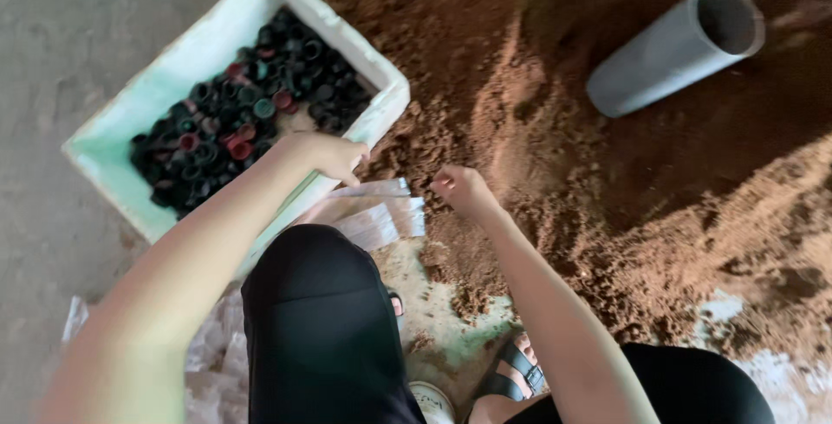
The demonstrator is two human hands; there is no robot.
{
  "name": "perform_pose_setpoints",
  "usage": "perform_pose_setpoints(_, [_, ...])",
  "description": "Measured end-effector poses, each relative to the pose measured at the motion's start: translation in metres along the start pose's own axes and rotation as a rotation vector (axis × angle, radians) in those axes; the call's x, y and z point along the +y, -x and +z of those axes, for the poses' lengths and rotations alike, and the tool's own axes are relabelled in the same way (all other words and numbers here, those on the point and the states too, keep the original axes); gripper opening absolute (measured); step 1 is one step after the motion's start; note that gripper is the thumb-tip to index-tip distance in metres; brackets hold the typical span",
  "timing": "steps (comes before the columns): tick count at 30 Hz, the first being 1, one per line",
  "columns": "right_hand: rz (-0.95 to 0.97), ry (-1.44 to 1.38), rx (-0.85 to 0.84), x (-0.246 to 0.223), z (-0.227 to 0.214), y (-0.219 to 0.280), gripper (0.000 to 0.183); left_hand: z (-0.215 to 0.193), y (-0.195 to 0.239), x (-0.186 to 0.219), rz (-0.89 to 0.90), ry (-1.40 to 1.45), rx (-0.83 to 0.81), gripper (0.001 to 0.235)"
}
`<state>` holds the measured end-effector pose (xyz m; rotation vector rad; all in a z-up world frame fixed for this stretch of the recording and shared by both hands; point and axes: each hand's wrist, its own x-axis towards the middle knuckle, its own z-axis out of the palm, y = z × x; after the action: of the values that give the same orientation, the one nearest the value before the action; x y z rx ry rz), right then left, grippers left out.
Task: The person scoops soil from a large pile into a plastic bag using a cylindrical tube. They then take a small black pot from a nearby container, fill it with the soil from the bag, and place the filled pot aside. The process is repeated with another bag and pot.
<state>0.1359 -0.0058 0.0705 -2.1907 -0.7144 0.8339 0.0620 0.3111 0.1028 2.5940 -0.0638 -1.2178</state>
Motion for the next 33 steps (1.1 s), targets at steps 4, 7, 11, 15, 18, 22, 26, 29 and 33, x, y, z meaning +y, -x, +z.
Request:
perform_pose_setpoints(4, [-0.093, -0.017, -0.118, 0.010, 0.086, -0.038, 0.024, 0.046, 0.087, 0.007, 0.063, 0.497, 0.077, 0.061])
perform_pose_setpoints(7, [-0.222, 0.128, -0.127, 0.025, 0.151, -0.057, 0.022, 0.096, 0.101, 0.014, 0.078, 0.790, 0.114, 0.054])
perform_pose_setpoints(11, [-0.306, 0.396, -0.207, 0.042, 0.226, -0.079, 0.035, 0.211, 0.076, -0.017, -0.147, 1.213, 0.210, 0.037])
perform_pose_setpoints(15, [-0.341, 0.530, -0.211, 0.021, 0.240, -0.071, 0.038, 0.313, 0.029, -0.036, -0.207, 0.492, 0.259, 0.046])
perform_pose_setpoints(18, [-0.446, 0.358, -0.118, 0.057, 0.282, -0.080, 0.036, 0.314, 0.049, -0.024, -0.268, 0.489, 0.243, 0.051])
perform_pose_setpoints(22, [-0.396, 0.167, -0.230, 0.024, 0.284, -0.042, 0.026, 0.291, 0.066, 0.001, -0.424, 0.328, 0.270, 0.037])
perform_pose_setpoints(26, [-0.240, 0.084, -0.310, 0.004, 0.281, -0.030, 0.029, 0.281, 0.071, -0.002, -0.380, 0.516, 0.370, 0.029])
perform_pose_setpoints(29, [-0.011, -0.191, -0.301, 0.025, 0.295, -0.040, 0.036, 0.272, 0.070, -0.004, -0.333, 0.674, 0.454, 0.022])
perform_pose_setpoints(33, [0.139, -0.486, -0.296, -0.010, 0.234, -0.045, 0.036, 0.255, 0.063, -0.009, -0.250, 0.903, 0.582, 0.013])
